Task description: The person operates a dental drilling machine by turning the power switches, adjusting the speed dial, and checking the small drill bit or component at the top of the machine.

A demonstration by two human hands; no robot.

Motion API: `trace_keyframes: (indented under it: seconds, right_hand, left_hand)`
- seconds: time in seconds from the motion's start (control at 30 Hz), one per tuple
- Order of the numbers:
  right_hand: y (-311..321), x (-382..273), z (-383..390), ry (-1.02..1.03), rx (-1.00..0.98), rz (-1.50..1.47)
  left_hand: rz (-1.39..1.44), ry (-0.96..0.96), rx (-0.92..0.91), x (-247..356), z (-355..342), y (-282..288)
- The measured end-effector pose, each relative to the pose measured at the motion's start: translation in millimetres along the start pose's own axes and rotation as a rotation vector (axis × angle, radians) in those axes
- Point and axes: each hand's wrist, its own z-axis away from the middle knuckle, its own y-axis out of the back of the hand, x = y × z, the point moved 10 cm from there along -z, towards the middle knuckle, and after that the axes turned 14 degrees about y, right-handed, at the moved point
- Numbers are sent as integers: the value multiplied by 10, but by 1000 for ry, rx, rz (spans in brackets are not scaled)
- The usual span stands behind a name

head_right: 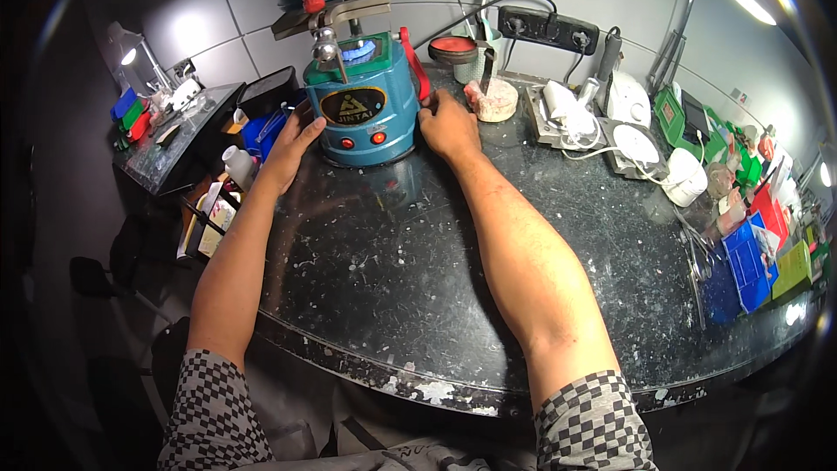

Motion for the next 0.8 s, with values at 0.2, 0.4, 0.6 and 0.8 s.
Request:
trace_keyframes:
  seconds: [0.2, 0.4, 0.6, 0.8]
  right_hand:
    - [35, -68, 22, 16, 12, 25]
    - [63, -123, 39, 0, -33, 51]
    - [37, -83, 20, 0, -25, 14]
    - [19, -108, 38, -16, -47, 119]
  left_hand:
    - [-55, 150, 190, -253, -83, 295]
    - [-758, 289, 130, -298, -112, 459]
    - [-766, 126, 247, -199, -24, 373]
    - [-588, 298, 261, -379, -51, 436]
